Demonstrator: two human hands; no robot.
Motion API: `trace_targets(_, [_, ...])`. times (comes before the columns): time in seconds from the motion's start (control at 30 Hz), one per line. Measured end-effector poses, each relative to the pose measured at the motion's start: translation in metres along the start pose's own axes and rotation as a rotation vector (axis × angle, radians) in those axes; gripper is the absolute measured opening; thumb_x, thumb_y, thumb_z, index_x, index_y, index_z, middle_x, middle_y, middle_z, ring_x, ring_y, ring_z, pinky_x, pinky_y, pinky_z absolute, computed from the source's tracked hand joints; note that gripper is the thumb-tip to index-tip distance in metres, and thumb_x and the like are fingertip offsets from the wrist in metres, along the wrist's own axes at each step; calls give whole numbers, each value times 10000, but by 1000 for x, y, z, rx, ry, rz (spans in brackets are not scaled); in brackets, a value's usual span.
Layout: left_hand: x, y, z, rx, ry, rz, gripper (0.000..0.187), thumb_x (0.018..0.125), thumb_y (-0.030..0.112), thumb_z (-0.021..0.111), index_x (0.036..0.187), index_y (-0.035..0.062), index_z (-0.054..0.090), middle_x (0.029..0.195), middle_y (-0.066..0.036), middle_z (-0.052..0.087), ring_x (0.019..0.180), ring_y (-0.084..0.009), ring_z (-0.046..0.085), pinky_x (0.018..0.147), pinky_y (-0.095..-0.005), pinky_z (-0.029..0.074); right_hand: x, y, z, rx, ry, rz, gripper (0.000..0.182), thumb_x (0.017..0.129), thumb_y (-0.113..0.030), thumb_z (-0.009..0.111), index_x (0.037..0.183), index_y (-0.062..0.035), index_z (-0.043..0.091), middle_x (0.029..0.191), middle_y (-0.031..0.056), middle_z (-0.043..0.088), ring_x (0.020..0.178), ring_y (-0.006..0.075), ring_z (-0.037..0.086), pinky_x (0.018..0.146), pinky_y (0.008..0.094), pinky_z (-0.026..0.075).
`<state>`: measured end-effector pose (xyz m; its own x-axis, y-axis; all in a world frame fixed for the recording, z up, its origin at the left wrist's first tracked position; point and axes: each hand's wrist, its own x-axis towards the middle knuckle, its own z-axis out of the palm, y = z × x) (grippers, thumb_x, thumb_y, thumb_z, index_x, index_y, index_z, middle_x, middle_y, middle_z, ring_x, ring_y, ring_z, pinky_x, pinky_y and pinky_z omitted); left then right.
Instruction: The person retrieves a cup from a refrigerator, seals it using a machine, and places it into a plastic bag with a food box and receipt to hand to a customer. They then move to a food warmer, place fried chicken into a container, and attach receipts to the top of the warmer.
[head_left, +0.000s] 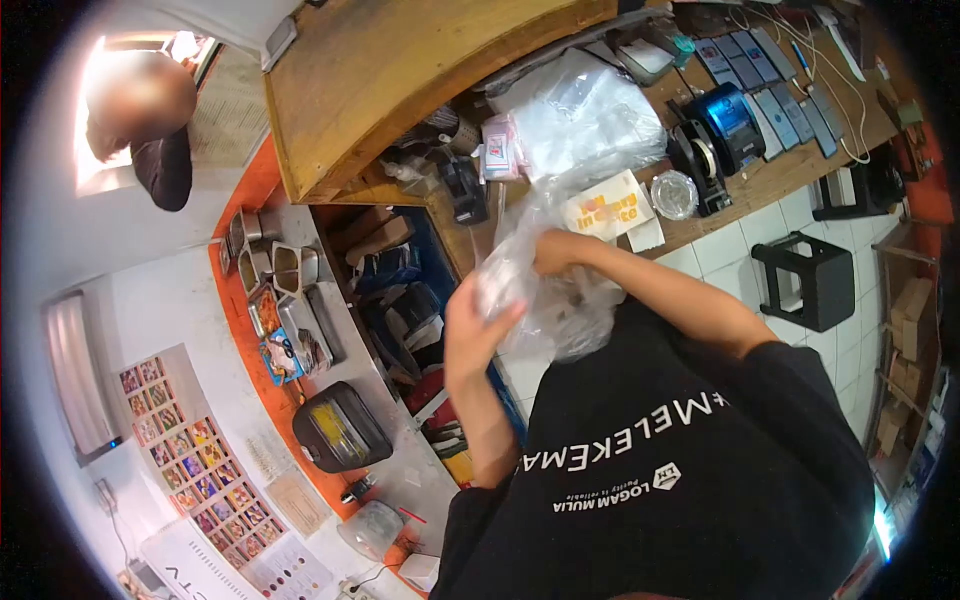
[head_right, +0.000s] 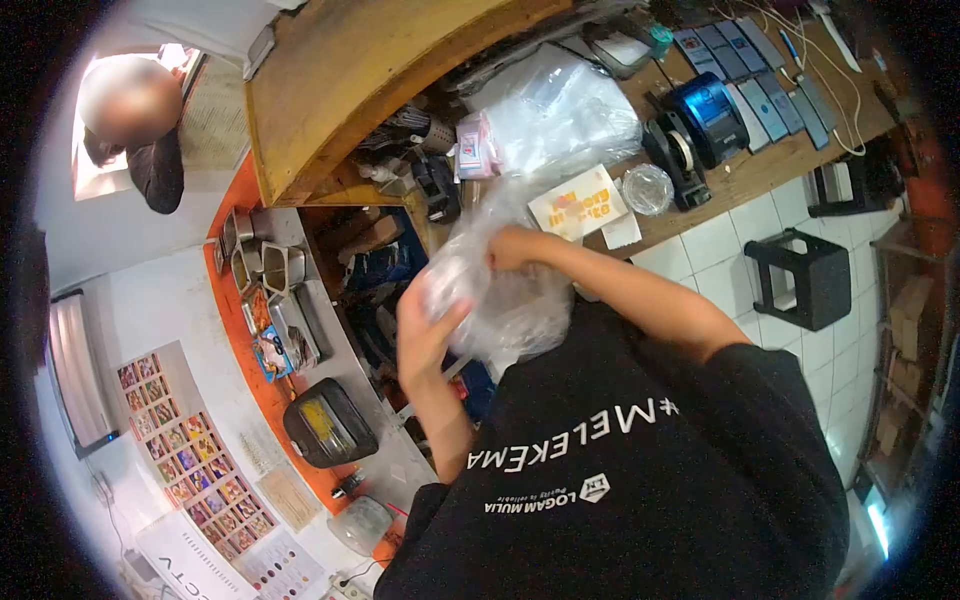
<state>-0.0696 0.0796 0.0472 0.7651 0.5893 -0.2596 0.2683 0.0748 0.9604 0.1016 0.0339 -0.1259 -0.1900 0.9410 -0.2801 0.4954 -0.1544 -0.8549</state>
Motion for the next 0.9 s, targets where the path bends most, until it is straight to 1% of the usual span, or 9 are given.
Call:
trace_targets(0.13, [-82,46,-36,-132,140,67,689,692,75,859,1209,59,402,952,-48,619,783,-109,603,666,-237,491,16,35,40,-86,-131,65,242,831,-132,632,1027,-12,709,1114,238,667,1042,382,632,846,439,497])
trace_targets(0.3, [-74,9,-85,750,462,274,390,750,11,700,1108,67,556,1018,-105,622,915,-267,645,777,-370,528,-28,36,79,-231,-78,112,241,824,-126,641,1024,-16,717,1114,227,675,1032,369,642,846,443,502])
trace_targets(0.37, [-65,-46,-115,1388,597,-371,297,754,23,638,1041,98,638,1094,-136,611,977,-370,621,834,-452,520,-51,38,94,-284,-56,137,241,821,-124,644,1022,-18,720,1115,223,678,1028,364,646,846,444,504])
trace_targets(0.43, [-65,-132,-169,1379,332,-622,340,746,11,632,1062,135,657,1172,-143,579,1017,-390,600,826,-485,516,-70,45,109,-318,-19,169,240,818,-122,648,1021,-20,723,1115,219,681,1023,358,650,846,445,506])
trace_targets(0.5, [-51,-116,-130,1570,285,-452,387,726,4,660,1095,121,651,1160,-143,582,1023,-382,596,843,-478,510,-77,68,119,-306,27,237,240,815,-120,651,1020,-21,726,1115,215,684,1019,353,654,846,446,508])
trace_targets(0.57, [-39,-75,-86,1257,207,14,642,754,15,694,1359,129,515,1129,-158,633,1014,-391,601,858,-470,494,-73,27,83,-388,-105,320,248,824,-128,645,1038,-30,726,1118,216,684,1016,357,657,852,471,506])
trace_targets(0.63, [-32,-76,-63,868,82,-65,735,806,17,678,1470,121,380,1074,-178,664,914,-359,638,811,-425,504,-75,-95,-20,-537,-437,373,265,847,-145,630,1075,-46,721,1124,223,683,1013,371,660,863,518,501])
trace_targets(0.73, [-22,-75,-45,324,15,-87,681,873,30,638,1482,79,339,1005,-169,690,807,-283,658,738,-351,509,-12,-65,34,-639,-332,369,387,861,-209,649,1209,-40,670,1267,190,636,1116,387,628,900,616,471])
trace_targets(0.9, [-66,-31,-89,-216,15,172,157,848,-44,548,986,2,610,903,-101,635,737,-149,573,643,-267,457,26,5,76,-236,-279,172,416,881,-222,636,1246,-21,628,1262,191,631,1160,335,617,920,553,489])
